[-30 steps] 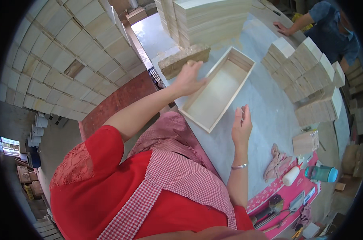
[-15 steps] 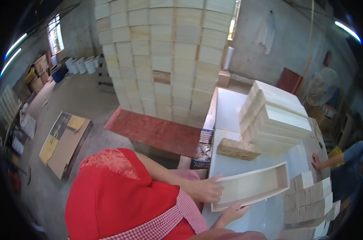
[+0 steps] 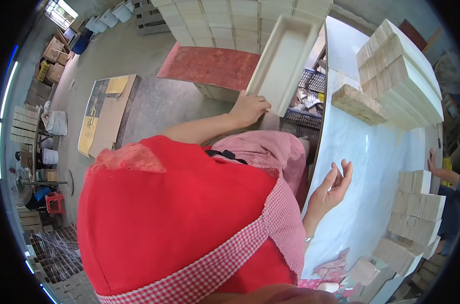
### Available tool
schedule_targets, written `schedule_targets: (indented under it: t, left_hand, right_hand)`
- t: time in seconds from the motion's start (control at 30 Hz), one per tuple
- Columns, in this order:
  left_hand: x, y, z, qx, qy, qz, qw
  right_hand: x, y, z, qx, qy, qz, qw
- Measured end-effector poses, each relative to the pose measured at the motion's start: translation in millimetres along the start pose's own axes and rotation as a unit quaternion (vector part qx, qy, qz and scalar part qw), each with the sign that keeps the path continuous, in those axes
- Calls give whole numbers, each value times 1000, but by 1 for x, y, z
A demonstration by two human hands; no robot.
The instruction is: Assembling and securing wooden boxes using glue and a pneumatic nail gun.
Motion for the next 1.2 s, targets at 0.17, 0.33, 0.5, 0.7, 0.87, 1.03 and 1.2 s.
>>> schedule_targets:
  t: [0.17,0.33,0.5,0.7,0.87,1.03,1.2]
  left_hand:
    - [-9,-75,-41,50,139,-176,973]
    - [-27,-131,-59,87,125,-236,960]
    - [-48,-64,-72,30,149,-187,971]
    - [-56,110,-77,-262,373,112,883]
    - [-70,302,-16,-291,299,319,851]
    - [13,403,0,41,74,507,858]
    - [161,511,1,115,-129,572,802]
  right_hand:
    - [-8,-7,2,0,-42,13,999]
    - [-15,-1,20,-80,-57,17,995]
    - [-8,-8,52,-41,-45,-9,998]
    - [5,-29,87,2,-55,-64,996]
    - [9,-41,114,30,-45,-83,995]
    - [7,-38,118,55,-67,-48,995]
    - [3,-38,130,23,-37,-33,999]
Point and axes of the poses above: each hand's wrist, its own x-axis towards the middle knuckle, its own y-axis out of the back of the hand, z = x × y, the point moved 1 cm from there along x, towards the middle knuckle, and after that the axes turned 8 degrees about x, right-handed, at the moved point
